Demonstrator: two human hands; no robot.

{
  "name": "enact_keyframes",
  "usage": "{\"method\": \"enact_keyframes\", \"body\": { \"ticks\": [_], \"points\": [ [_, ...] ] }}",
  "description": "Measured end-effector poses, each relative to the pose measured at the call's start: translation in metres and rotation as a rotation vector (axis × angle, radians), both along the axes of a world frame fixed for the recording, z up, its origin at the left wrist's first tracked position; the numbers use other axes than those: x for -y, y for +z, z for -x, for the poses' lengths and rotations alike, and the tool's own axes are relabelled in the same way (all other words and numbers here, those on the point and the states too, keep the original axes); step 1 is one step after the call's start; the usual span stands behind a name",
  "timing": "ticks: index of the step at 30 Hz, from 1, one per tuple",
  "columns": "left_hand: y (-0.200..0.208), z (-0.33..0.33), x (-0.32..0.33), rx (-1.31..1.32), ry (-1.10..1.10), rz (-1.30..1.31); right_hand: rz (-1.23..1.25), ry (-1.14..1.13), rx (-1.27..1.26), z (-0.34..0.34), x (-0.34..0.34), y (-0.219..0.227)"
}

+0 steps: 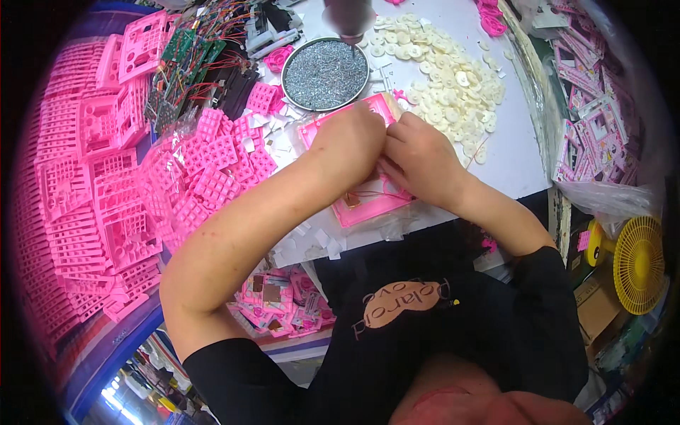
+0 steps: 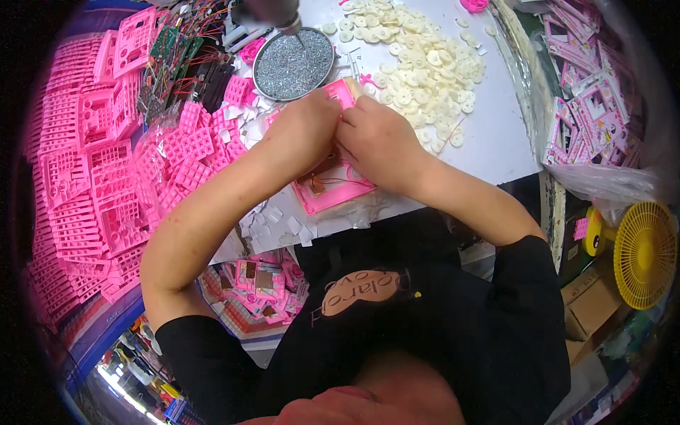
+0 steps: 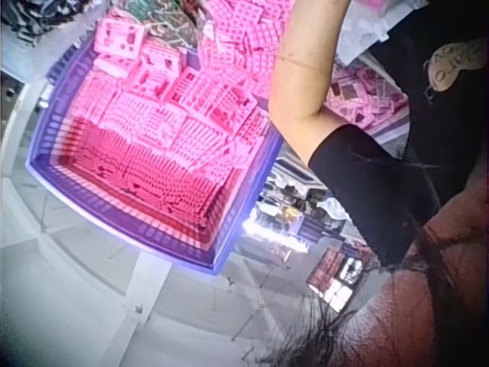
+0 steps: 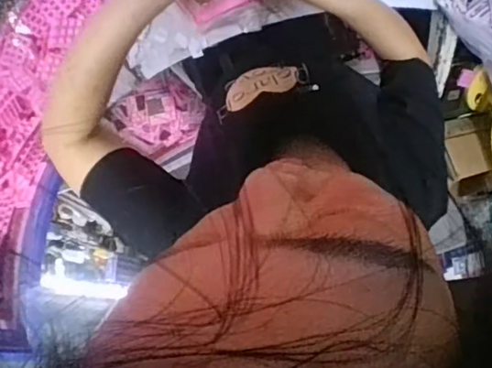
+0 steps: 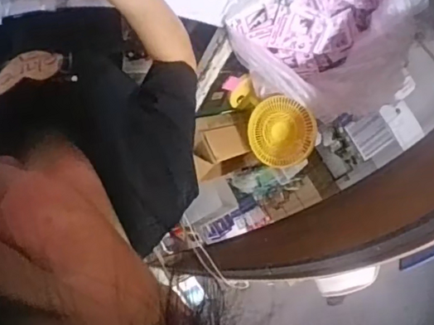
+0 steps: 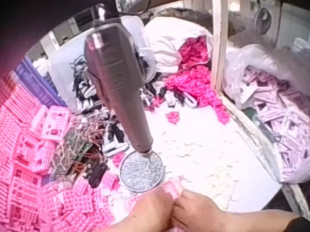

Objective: Assembling plastic toy housings with circuit boards and small components.

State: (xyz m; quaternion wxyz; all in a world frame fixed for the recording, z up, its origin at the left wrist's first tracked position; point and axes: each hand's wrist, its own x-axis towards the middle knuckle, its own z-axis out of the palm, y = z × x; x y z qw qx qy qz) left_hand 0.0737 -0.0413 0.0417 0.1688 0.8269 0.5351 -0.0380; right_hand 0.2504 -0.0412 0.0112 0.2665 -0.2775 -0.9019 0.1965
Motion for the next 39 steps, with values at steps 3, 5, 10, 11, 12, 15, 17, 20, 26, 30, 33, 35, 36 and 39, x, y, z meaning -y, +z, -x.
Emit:
{"method": "enact_keyframes", "body": {
  "ticks": [3, 5, 10, 11, 12, 15, 17, 20, 26, 30, 33, 35, 36, 39],
  "points": [
    [-0.012, 0.021, -0.004, 0.060, 0.145, -0.071, -0.011, 0.005, 0.058, 0.007, -0.001, 0.007],
    [0.002, 0.027, -0.016, 0.077, 0.170, 0.051, -0.024, 0.011, 0.097, 0.008, -0.007, 0.005],
    [0.001, 0.036, -0.019, 0.252, 0.208, 0.130, 0.035, 0.037, -0.037, 0.011, -0.025, 0.001],
    [0.001, 0.037, -0.021, 0.248, 0.224, 0.164, 0.014, 0.056, -0.079, 0.012, -0.028, -0.002],
    [0.004, 0.037, -0.023, 0.246, 0.241, 0.201, 0.007, 0.047, -0.082, 0.014, -0.029, -0.006],
    [0.003, 0.038, -0.025, 0.240, 0.225, 0.222, -0.017, 0.024, -0.067, 0.017, -0.031, -0.010],
    [0.001, 0.039, -0.024, 0.236, 0.211, 0.186, -0.038, 0.017, -0.028, 0.019, -0.031, -0.007],
    [-0.007, 0.039, -0.019, 0.251, 0.186, 0.091, -0.067, 0.196, 0.055, 0.013, -0.039, -0.003],
    [-0.016, 0.041, -0.012, 0.209, 0.020, -0.047, -0.149, 0.321, 0.073, 0.001, -0.038, 0.005],
    [-0.017, 0.044, -0.019, 0.139, -0.117, 0.005, -0.010, 0.425, 0.153, 0.000, -0.050, 0.011],
    [-0.012, 0.043, -0.022, 0.116, -0.149, 0.027, -0.022, 0.379, 0.154, 0.002, -0.043, 0.008],
    [-0.013, 0.042, -0.021, 0.113, -0.146, 0.016, -0.003, 0.378, 0.116, 0.001, -0.042, 0.011],
    [-0.014, 0.043, -0.020, 0.132, -0.144, 0.008, 0.053, 0.370, 0.076, -0.001, -0.043, 0.011],
    [-0.016, 0.044, -0.019, 0.160, -0.139, 0.001, 0.093, 0.352, 0.021, -0.005, -0.044, 0.007]
  ]
}}
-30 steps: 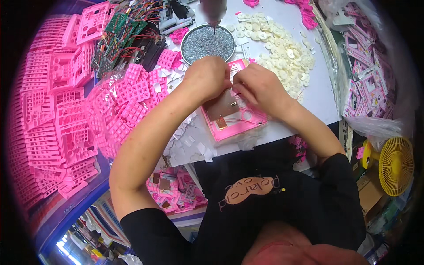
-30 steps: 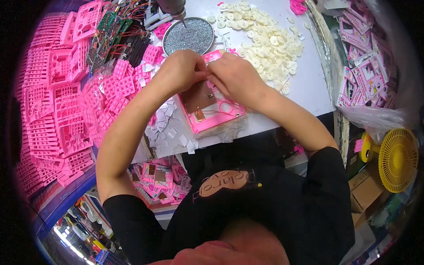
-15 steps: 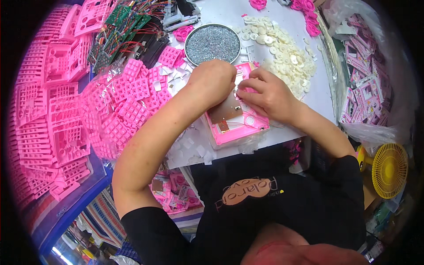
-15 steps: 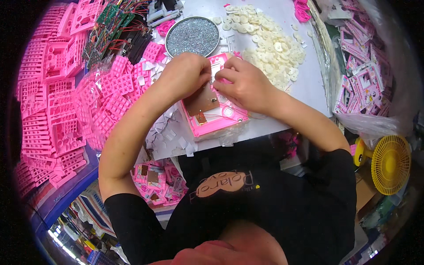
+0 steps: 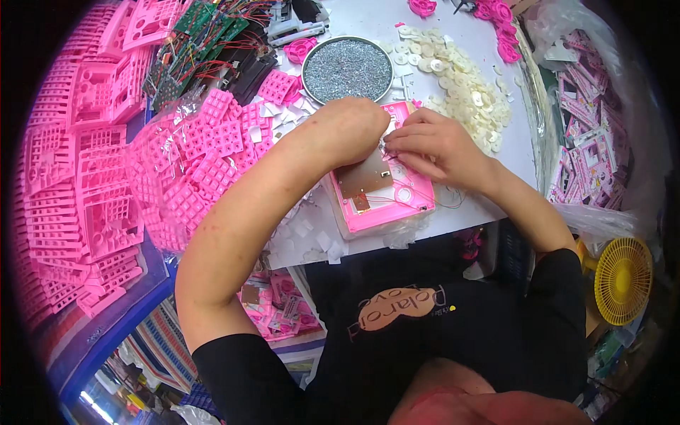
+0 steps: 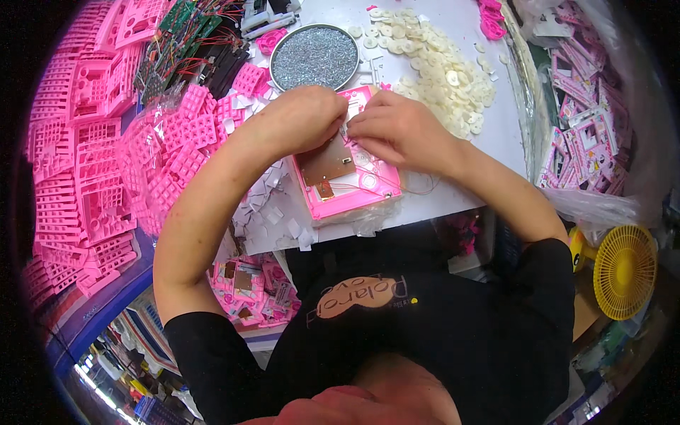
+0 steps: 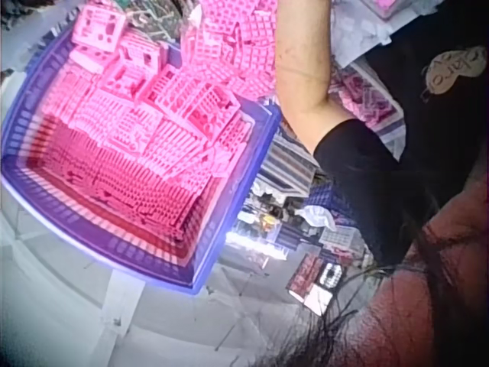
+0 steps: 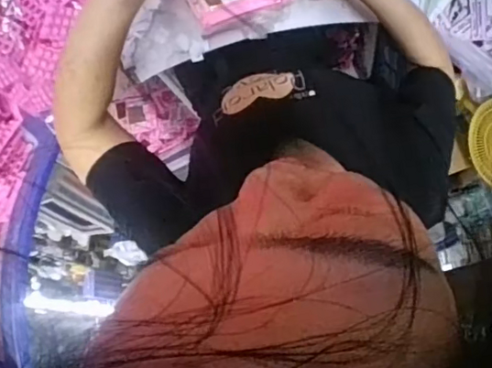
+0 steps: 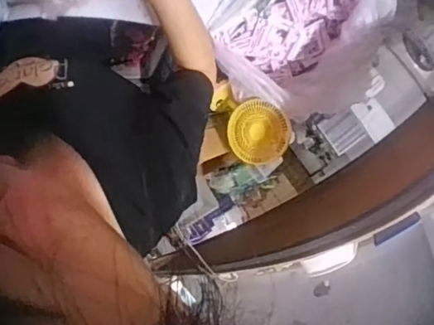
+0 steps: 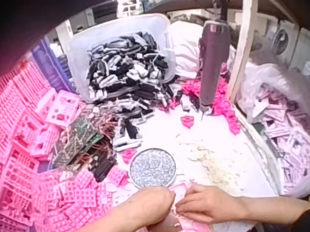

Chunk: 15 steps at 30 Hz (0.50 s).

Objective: Assembling plastic toy housings with circuit boards and small components.

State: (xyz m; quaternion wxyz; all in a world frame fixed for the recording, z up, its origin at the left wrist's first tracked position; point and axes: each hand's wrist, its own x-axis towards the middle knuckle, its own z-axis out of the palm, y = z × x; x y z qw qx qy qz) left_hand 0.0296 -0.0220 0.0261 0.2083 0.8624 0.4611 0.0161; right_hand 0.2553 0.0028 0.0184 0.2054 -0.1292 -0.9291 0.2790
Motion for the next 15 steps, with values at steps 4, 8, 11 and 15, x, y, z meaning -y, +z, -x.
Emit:
{"method": "enact_keyframes", "body": {
  "ticks": [4, 8, 11, 15],
  "points": [
    [0.003, -0.001, -0.001, -0.028, -0.017, 0.016, -0.217, 0.004, 0.096, 0.004, 0.009, -0.001],
    [0.010, -0.006, -0.003, -0.083, -0.049, 0.030, -0.288, 0.121, 0.208, 0.001, 0.000, 0.002],
    [0.012, -0.008, -0.001, -0.036, 0.066, 0.035, -0.149, 0.257, 0.180, 0.005, -0.025, 0.009],
    [0.004, -0.006, 0.005, 0.009, 0.113, -0.009, -0.057, 0.041, 0.082, 0.001, -0.008, 0.005]
  ]
}}
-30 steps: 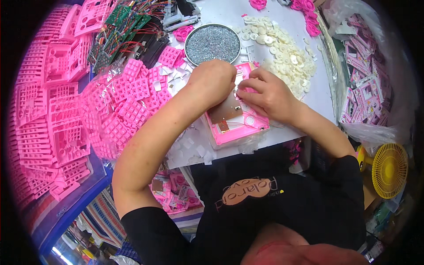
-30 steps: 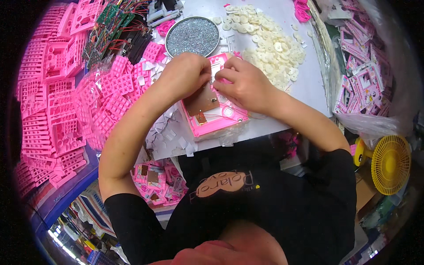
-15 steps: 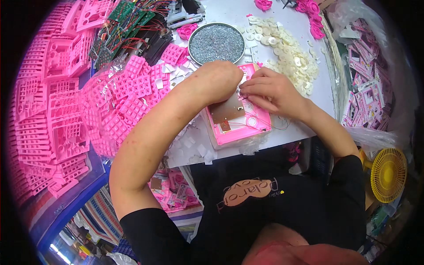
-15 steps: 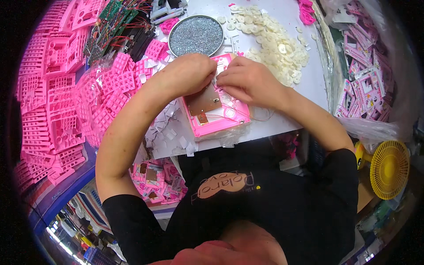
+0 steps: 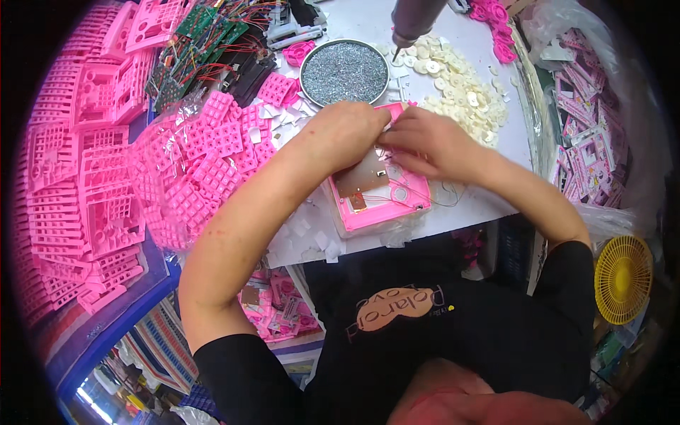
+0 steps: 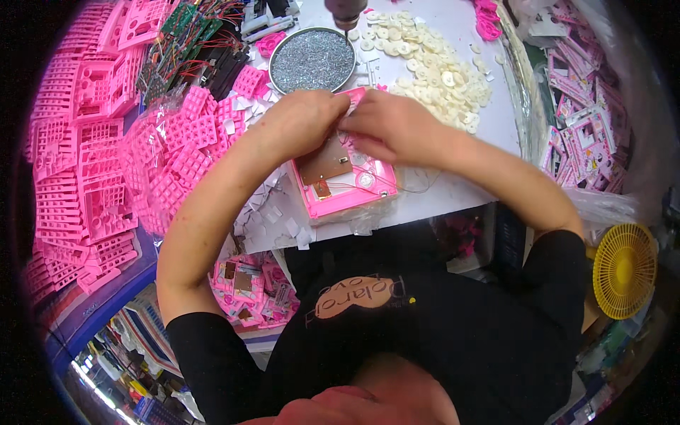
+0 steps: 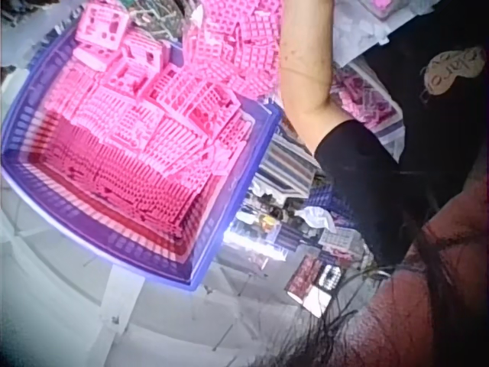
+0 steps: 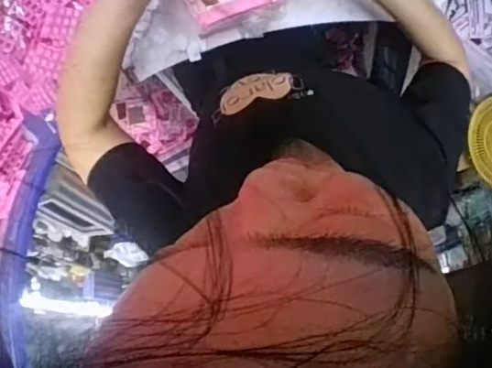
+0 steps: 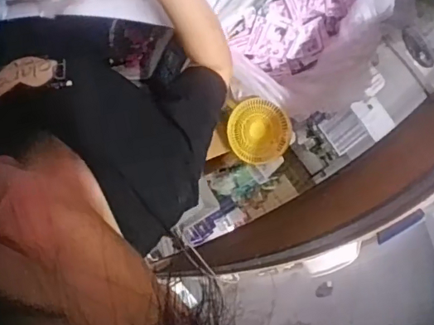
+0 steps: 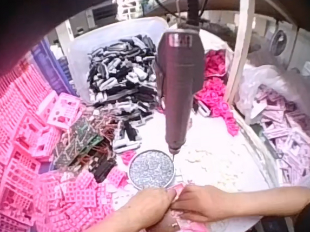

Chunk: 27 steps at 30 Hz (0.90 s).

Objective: Assembling plastic toy housings with circuit boards and small components.

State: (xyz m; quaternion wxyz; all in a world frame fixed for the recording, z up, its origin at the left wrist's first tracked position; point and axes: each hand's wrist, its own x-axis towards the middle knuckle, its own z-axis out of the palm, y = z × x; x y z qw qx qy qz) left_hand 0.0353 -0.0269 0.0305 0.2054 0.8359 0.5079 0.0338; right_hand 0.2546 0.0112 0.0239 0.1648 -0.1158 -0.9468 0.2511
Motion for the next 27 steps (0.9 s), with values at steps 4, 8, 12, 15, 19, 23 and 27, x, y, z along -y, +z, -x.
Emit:
{"method": "enact_keyframes", "body": {
  "ticks": [4, 8, 12, 15, 19, 23, 27],
  "points": [
    [0.002, 0.004, 0.016, 0.143, 0.163, -0.036, -0.189, -0.177, 0.022, 0.014, 0.037, -0.015],
    [0.029, 0.020, 0.033, 0.433, 0.547, -0.163, -0.143, -0.298, -0.007, 0.017, 0.044, -0.016],
    [-0.001, 0.035, 0.045, 0.195, 0.861, -0.307, 0.023, -0.166, 0.002, 0.008, 0.029, 0.003],
    [-0.025, 0.021, 0.044, 0.377, 0.832, -0.342, 0.154, -0.123, -0.077, 0.001, 0.016, 0.005],
    [-0.031, 0.011, 0.050, 0.513, 0.668, -0.532, 0.333, -0.423, -0.180, 0.004, 0.004, 0.015],
    [-0.020, -0.006, 0.067, 0.535, 0.577, -0.516, 0.446, -0.280, -0.212, 0.034, 0.006, 0.011],
    [-0.017, -0.006, 0.076, 0.550, 0.577, -0.475, 0.357, -0.221, -0.148, 0.045, 0.004, 0.014]
  ]
}}
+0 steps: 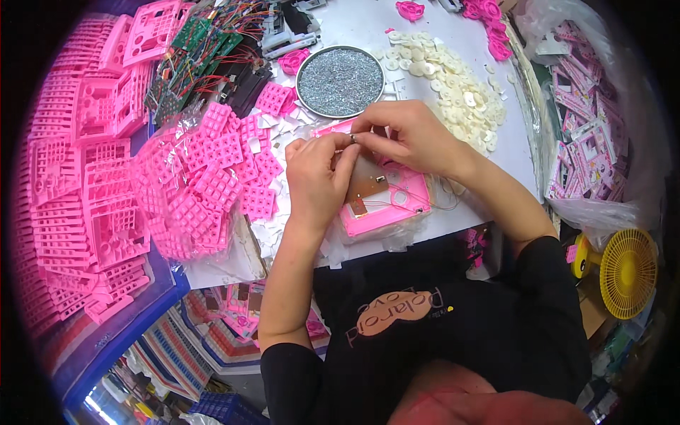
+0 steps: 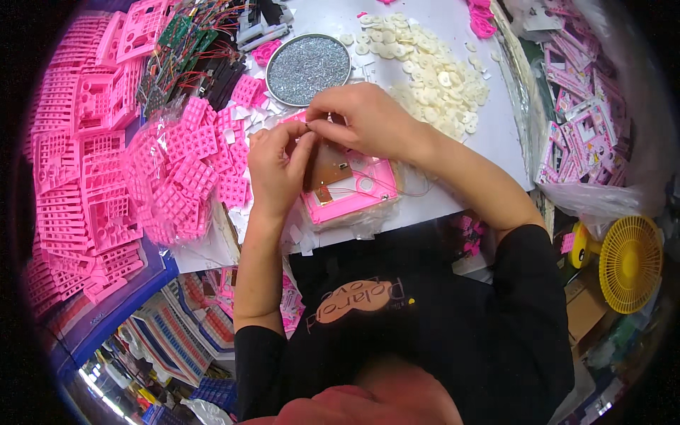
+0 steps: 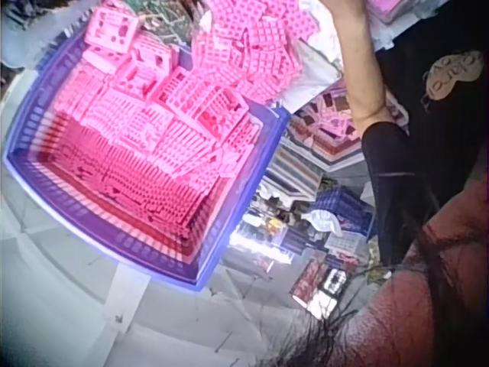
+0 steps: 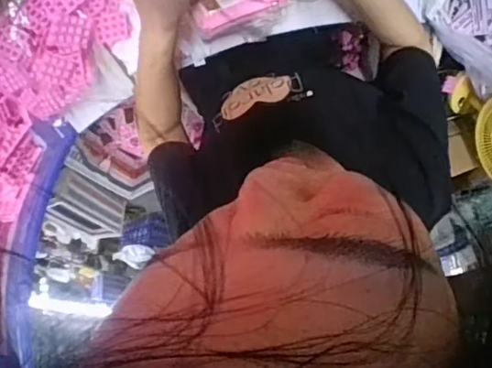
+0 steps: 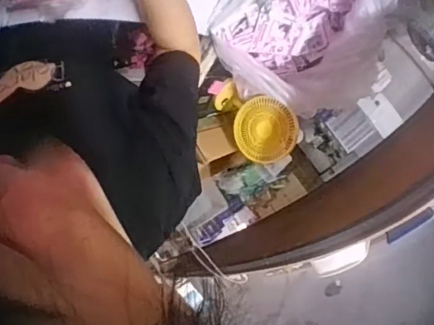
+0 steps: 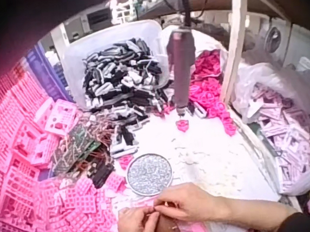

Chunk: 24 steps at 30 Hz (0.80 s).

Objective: Assembling plastic toy housings with circuit boards and small components.

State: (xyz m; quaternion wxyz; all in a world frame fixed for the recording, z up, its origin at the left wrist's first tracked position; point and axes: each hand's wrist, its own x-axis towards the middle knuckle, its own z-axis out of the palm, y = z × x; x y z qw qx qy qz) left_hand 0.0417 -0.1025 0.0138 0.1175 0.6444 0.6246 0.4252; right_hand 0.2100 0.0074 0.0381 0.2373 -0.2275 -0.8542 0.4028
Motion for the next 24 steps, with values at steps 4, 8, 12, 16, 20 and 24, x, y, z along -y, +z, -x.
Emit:
{"method": "enact_keyframes", "body": {
  "ticks": [4, 8, 12, 16, 20, 24],
  "points": [
    [-0.006, 0.002, 0.001, -0.054, -0.038, -0.033, -0.059, 0.018, -0.054, -0.006, 0.003, -0.004],
    [-0.006, 0.001, 0.003, 0.040, -0.043, 0.019, -0.059, -0.020, -0.071, -0.010, 0.008, -0.012],
    [-0.006, 0.004, 0.007, 0.135, -0.070, 0.123, -0.034, -0.065, -0.113, -0.015, 0.019, -0.018],
    [-0.006, 0.007, 0.004, 0.321, -0.110, 0.269, -0.131, -0.015, -0.177, -0.016, 0.017, -0.025],
    [-0.019, 0.010, 0.010, 0.408, -0.020, 0.208, 0.008, -0.014, -0.102, -0.009, 0.022, -0.014],
    [-0.017, 0.006, 0.010, 0.225, -0.051, 0.008, 0.316, 0.058, -0.142, -0.023, 0.032, -0.009]
  ]
}}
